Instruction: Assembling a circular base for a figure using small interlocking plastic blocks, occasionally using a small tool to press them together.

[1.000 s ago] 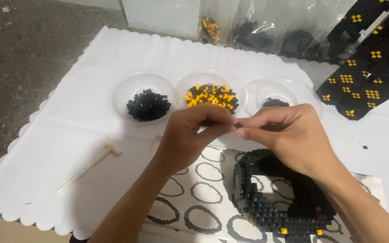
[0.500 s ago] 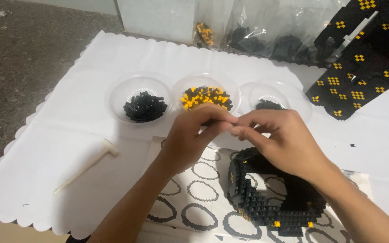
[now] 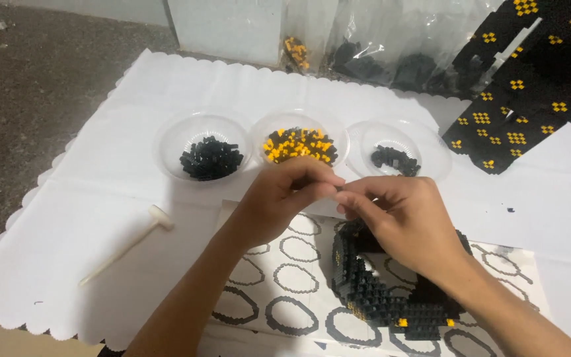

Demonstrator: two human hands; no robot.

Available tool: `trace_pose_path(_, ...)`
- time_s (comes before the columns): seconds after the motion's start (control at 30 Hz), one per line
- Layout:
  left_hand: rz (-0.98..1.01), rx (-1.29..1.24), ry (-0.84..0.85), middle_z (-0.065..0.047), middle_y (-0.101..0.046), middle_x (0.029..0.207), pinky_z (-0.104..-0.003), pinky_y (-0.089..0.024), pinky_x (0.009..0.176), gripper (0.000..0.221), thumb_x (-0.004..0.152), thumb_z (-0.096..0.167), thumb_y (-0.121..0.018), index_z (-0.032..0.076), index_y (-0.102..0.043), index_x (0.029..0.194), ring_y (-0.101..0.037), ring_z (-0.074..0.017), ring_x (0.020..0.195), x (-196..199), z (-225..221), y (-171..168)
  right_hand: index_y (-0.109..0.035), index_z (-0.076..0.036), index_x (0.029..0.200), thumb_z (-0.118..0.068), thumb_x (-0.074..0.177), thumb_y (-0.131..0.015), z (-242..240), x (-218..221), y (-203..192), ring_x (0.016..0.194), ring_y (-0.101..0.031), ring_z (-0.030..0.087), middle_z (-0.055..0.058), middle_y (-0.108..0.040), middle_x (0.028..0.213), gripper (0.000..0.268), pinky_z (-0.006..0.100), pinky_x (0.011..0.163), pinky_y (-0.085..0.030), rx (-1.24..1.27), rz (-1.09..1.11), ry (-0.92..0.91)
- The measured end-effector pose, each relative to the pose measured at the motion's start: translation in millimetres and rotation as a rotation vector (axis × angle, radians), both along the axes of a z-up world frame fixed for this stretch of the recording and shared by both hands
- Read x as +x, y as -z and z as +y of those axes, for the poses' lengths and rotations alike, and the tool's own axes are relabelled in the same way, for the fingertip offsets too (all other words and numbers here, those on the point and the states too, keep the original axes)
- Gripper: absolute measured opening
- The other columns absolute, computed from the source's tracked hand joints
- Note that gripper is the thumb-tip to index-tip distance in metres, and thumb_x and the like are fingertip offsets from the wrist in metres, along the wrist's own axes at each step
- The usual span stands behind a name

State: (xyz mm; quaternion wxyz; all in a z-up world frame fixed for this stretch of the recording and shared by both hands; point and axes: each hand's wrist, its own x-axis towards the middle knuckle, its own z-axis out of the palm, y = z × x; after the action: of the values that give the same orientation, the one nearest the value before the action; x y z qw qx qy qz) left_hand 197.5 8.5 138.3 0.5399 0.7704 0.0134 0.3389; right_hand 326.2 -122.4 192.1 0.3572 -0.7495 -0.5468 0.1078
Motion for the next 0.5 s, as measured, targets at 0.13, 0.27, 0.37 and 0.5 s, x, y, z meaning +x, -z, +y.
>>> trace_pose_path(0.13, -0.012, -0.044, 0.047, -0.002, -0.064, 0.087, -0.022, -0.046, 0.071, 0.013, 0.091, 0.015, -0.058, 0.008, -0.067, 0.097, -0.058, -0.0112, 0.079, -1.4, -4.5, -3.0, -0.072, -0.010, 0.078, -0.021, 0.089, -0.059, -4.3, 12.0, -6.2, 0.059, -0.055, 0.007, -0.002, -0.070, 0.066, 0.021, 0.022, 0.058, -0.044, -0.159, 0.193, -0.198)
trace_pose_path(0.27, -0.123, -0.003, 0.062, -0.002, -0.063, 0.084, -0.023, -0.047, 0.071, 0.014, 0.092, 0.014, -0.059, 0.008, -0.067, 0.102, -0.059, -0.0121, 0.078, 2.6, -9.6, 0.9, -0.070, -0.007, 0.086, -0.023, 0.094, -0.048, -5.7, 24.6, -16.8, 0.067, -0.061, 0.009, 0.001, -0.068, 0.072, 0.029, 0.023, 0.067, -0.052, -0.263, 0.377, -0.450)
trace_pose_path(0.37, -0.174, -0.160, 0.127, -0.001, -0.058, 0.083, -0.022, -0.043, 0.073, 0.011, 0.091, 0.007, -0.061, 0.008, -0.067, 0.100, -0.053, -0.0109, 0.077, 5.2, -11.9, 5.1, -0.068, 0.002, 0.082, -0.016, 0.092, -0.054, -5.3, 28.6, -9.2, 0.058, -0.057, 0.013, 0.008, -0.063, 0.062, 0.025, 0.025, 0.060, -0.050, -0.163, 0.598, -0.484)
trace_pose_path(0.5, -0.260, -0.148, 0.124, -0.004, -0.060, 0.083, -0.022, -0.043, 0.064, 0.010, 0.092, 0.001, -0.058, 0.005, -0.064, 0.099, -0.052, -0.0122, 0.073, 5.1, -14.9, 5.3, -0.068, 0.000, 0.080, -0.015, 0.090, -0.059, -4.9, 26.9, 6.0, 0.055, -0.057, 0.015, 0.007, -0.060, 0.059, 0.020, 0.026, 0.059, -0.048, -0.075, 0.732, -0.414)
